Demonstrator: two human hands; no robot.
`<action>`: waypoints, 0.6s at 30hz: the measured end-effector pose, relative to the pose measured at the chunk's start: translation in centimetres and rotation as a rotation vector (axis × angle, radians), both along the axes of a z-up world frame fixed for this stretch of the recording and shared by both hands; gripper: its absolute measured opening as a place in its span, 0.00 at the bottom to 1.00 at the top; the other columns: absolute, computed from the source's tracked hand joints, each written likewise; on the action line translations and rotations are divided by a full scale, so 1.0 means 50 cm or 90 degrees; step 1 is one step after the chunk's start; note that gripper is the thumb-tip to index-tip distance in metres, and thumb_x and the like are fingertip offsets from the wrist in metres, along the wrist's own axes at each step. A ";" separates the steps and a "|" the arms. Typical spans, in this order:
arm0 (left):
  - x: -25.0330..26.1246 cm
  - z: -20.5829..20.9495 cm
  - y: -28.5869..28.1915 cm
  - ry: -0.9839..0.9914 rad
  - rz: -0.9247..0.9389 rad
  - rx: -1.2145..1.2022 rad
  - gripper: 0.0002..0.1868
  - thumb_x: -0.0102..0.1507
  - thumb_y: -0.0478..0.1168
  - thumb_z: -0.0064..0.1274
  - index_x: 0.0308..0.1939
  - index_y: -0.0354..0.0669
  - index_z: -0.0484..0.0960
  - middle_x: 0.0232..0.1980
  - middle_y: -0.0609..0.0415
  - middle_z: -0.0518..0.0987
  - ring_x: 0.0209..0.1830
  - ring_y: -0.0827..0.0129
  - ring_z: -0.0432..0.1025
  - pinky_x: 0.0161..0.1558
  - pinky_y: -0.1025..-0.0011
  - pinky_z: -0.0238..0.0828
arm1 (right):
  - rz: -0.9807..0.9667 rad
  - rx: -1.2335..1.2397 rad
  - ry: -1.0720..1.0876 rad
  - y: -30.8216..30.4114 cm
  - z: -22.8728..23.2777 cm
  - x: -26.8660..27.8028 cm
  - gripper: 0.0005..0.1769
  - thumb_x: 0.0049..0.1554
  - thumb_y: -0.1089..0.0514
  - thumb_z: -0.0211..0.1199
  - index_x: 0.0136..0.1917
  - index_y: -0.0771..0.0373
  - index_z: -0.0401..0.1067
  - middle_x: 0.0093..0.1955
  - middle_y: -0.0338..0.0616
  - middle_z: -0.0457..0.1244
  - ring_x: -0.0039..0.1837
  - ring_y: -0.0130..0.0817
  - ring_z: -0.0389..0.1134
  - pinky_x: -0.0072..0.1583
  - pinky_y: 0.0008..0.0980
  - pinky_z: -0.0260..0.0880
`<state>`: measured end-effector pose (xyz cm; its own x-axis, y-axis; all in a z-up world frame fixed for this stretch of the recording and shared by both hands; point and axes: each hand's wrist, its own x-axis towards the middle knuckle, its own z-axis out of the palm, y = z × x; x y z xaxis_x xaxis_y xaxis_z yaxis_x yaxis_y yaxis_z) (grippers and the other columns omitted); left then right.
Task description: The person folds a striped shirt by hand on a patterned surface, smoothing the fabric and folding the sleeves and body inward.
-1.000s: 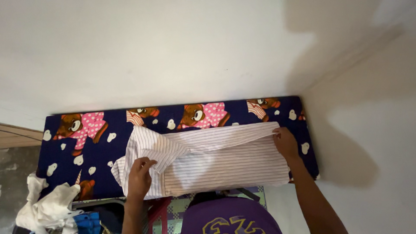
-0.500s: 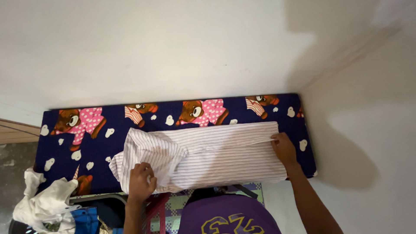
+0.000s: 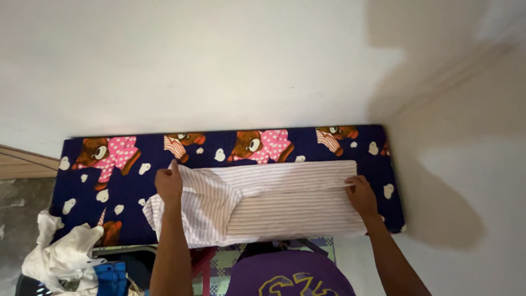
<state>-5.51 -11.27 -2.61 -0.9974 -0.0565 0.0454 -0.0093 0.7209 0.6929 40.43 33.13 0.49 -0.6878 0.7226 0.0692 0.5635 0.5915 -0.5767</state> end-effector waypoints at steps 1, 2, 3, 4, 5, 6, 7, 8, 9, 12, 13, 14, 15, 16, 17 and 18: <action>-0.021 -0.007 0.001 -0.077 0.016 0.011 0.29 0.68 0.59 0.57 0.44 0.30 0.80 0.46 0.34 0.81 0.50 0.40 0.76 0.53 0.51 0.71 | -0.006 0.007 -0.009 0.000 -0.003 -0.002 0.10 0.54 0.62 0.65 0.51 0.59 0.76 0.53 0.45 0.66 0.52 0.45 0.70 0.54 0.41 0.71; -0.044 -0.013 0.003 -0.087 -0.007 -0.006 0.29 0.66 0.59 0.57 0.44 0.31 0.81 0.46 0.33 0.82 0.50 0.40 0.77 0.53 0.52 0.72 | -0.013 0.014 -0.019 0.001 -0.006 -0.003 0.10 0.54 0.62 0.65 0.51 0.59 0.76 0.53 0.45 0.66 0.52 0.45 0.70 0.55 0.41 0.71; -0.054 -0.024 -0.001 -0.102 -0.030 -0.025 0.28 0.65 0.59 0.58 0.45 0.32 0.82 0.46 0.33 0.82 0.50 0.39 0.77 0.53 0.52 0.73 | -0.018 0.019 -0.034 -0.004 -0.007 0.005 0.10 0.54 0.62 0.64 0.51 0.59 0.76 0.54 0.45 0.66 0.53 0.46 0.70 0.55 0.42 0.70; -0.062 -0.034 -0.008 -0.118 -0.052 -0.044 0.28 0.63 0.58 0.58 0.45 0.32 0.83 0.46 0.32 0.83 0.50 0.39 0.78 0.52 0.53 0.74 | -0.013 0.035 -0.025 -0.009 -0.009 0.009 0.10 0.54 0.62 0.65 0.51 0.59 0.76 0.53 0.46 0.66 0.53 0.46 0.69 0.55 0.42 0.70; -0.069 -0.041 -0.015 -0.105 -0.072 -0.031 0.27 0.63 0.57 0.58 0.48 0.33 0.82 0.47 0.32 0.83 0.51 0.39 0.77 0.52 0.53 0.74 | -0.008 0.053 -0.012 -0.008 -0.012 0.007 0.10 0.54 0.62 0.65 0.51 0.59 0.76 0.53 0.46 0.66 0.54 0.47 0.69 0.55 0.42 0.70; -0.070 -0.048 -0.024 -0.092 -0.093 -0.019 0.27 0.63 0.55 0.58 0.51 0.33 0.82 0.49 0.31 0.82 0.52 0.38 0.77 0.53 0.52 0.73 | -0.004 0.071 0.000 -0.006 -0.014 0.006 0.10 0.53 0.61 0.65 0.51 0.59 0.76 0.53 0.46 0.66 0.55 0.47 0.68 0.56 0.42 0.70; -0.070 -0.051 -0.032 -0.078 -0.115 -0.006 0.26 0.63 0.53 0.57 0.54 0.34 0.81 0.50 0.31 0.82 0.53 0.38 0.76 0.53 0.52 0.73 | 0.004 0.086 0.006 -0.004 -0.016 0.006 0.10 0.53 0.61 0.65 0.50 0.59 0.76 0.53 0.46 0.66 0.55 0.48 0.68 0.56 0.42 0.70; -0.065 -0.055 -0.040 -0.075 -0.117 0.005 0.26 0.64 0.54 0.55 0.55 0.35 0.81 0.51 0.32 0.82 0.53 0.37 0.76 0.53 0.52 0.73 | 0.011 0.100 0.012 -0.002 -0.017 0.006 0.10 0.53 0.61 0.66 0.50 0.59 0.76 0.52 0.46 0.66 0.56 0.48 0.68 0.56 0.42 0.70; -0.059 -0.057 -0.046 -0.071 -0.120 0.016 0.25 0.65 0.54 0.54 0.56 0.37 0.82 0.51 0.32 0.82 0.54 0.36 0.76 0.53 0.51 0.72 | 0.018 0.115 0.019 -0.003 -0.019 0.003 0.10 0.53 0.61 0.66 0.50 0.59 0.76 0.52 0.46 0.66 0.57 0.49 0.68 0.57 0.42 0.70; -0.056 -0.058 -0.051 -0.074 -0.101 0.025 0.29 0.67 0.58 0.53 0.58 0.36 0.81 0.52 0.32 0.82 0.55 0.37 0.76 0.55 0.52 0.72 | -0.009 0.069 -0.009 -0.009 -0.020 0.002 0.09 0.54 0.62 0.66 0.50 0.60 0.76 0.53 0.45 0.66 0.55 0.46 0.69 0.57 0.40 0.71; -0.047 -0.059 -0.053 -0.081 -0.090 0.024 0.31 0.68 0.59 0.54 0.59 0.35 0.80 0.53 0.32 0.82 0.55 0.38 0.76 0.56 0.53 0.72 | -0.014 0.056 -0.018 -0.012 -0.018 0.005 0.09 0.54 0.62 0.65 0.50 0.60 0.76 0.53 0.45 0.66 0.55 0.45 0.69 0.57 0.40 0.71; -0.039 -0.057 -0.058 -0.146 -0.077 0.039 0.33 0.66 0.61 0.55 0.60 0.33 0.78 0.54 0.32 0.81 0.55 0.39 0.77 0.54 0.54 0.73 | -0.018 0.044 -0.027 -0.015 -0.016 0.006 0.09 0.55 0.62 0.65 0.51 0.60 0.76 0.54 0.45 0.66 0.55 0.44 0.69 0.57 0.39 0.71; -0.043 -0.048 -0.063 -0.207 -0.064 0.056 0.36 0.65 0.63 0.56 0.60 0.31 0.76 0.55 0.32 0.80 0.54 0.41 0.77 0.53 0.54 0.74 | -0.024 0.032 -0.032 -0.014 -0.015 -0.001 0.09 0.55 0.62 0.65 0.51 0.60 0.76 0.54 0.44 0.66 0.56 0.44 0.69 0.57 0.38 0.71; -0.045 -0.038 -0.069 -0.267 -0.050 0.074 0.40 0.64 0.64 0.57 0.61 0.30 0.75 0.56 0.32 0.78 0.53 0.42 0.78 0.51 0.55 0.75 | -0.024 0.037 -0.044 -0.012 -0.013 -0.006 0.09 0.55 0.62 0.65 0.51 0.60 0.77 0.55 0.45 0.66 0.56 0.44 0.68 0.58 0.39 0.71; -0.042 -0.029 -0.076 -0.292 -0.087 0.057 0.39 0.63 0.64 0.58 0.61 0.30 0.76 0.56 0.33 0.80 0.54 0.44 0.78 0.53 0.57 0.74 | -0.026 0.040 -0.056 -0.013 -0.012 -0.007 0.09 0.56 0.62 0.65 0.51 0.61 0.77 0.55 0.45 0.66 0.57 0.45 0.68 0.58 0.40 0.70; -0.036 -0.019 -0.085 -0.316 -0.124 0.040 0.39 0.63 0.64 0.59 0.60 0.30 0.78 0.55 0.33 0.81 0.55 0.46 0.78 0.54 0.58 0.72 | -0.028 0.044 -0.068 -0.013 -0.011 -0.006 0.09 0.56 0.62 0.66 0.51 0.61 0.77 0.56 0.46 0.66 0.58 0.46 0.67 0.59 0.41 0.70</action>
